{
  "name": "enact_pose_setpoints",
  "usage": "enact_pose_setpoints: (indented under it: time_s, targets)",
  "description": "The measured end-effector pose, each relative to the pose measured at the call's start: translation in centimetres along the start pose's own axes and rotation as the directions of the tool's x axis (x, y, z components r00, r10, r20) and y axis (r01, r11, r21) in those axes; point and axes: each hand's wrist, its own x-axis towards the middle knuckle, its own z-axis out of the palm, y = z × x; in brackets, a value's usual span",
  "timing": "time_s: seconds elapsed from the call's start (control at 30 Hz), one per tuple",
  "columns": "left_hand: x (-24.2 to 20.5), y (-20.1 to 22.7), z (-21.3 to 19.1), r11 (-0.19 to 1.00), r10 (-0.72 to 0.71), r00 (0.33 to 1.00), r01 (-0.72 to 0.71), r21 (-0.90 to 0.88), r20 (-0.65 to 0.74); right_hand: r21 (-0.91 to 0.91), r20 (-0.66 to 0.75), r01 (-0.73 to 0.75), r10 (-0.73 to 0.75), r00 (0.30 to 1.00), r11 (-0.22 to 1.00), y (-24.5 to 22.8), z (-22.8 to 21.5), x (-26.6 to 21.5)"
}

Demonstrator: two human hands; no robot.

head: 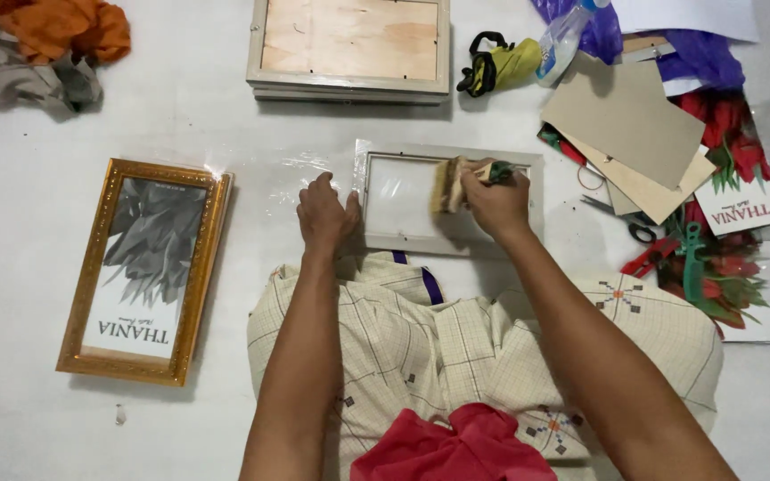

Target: Assembling picture frames by inserting backing boards and cleaning with a brush

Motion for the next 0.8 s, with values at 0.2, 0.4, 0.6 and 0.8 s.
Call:
enact_pose_setpoints:
  time_s: [0.2, 0.4, 0.6, 0.8]
  targets:
    - [0.4, 0.0, 1.0, 1.000, -0.006, 0.999, 0.006, -0.015, -0.033, -0.078, 0.156, 0.033, -0.021, 0.988, 0.996, -0.2, 2.2, -1.1]
    - [0.0, 0.5, 0.1, 0.999, -0.027, 0.999, 0.027, -0.018, 0.029, 0.078, 0.434, -0.099, 0.055, 0.899, 0.992, -0.4, 4.1, 0.0]
    - [0.3, 0.2, 0.2, 0.999, -0.043, 0.998, 0.043, 0.003, 0.042, -0.098, 0.279, -0.062, 0.087, 0.956, 0.993, -3.6, 7.2, -0.2]
    - [0.7, -0.7, 1.7, 1.000, 0.001, 1.000, -0.001, -0.004, -0.028, -0.138, 0.283, 0.046, -0.005, 0.959, 0.989, -0.6, 7.1, 4.0]
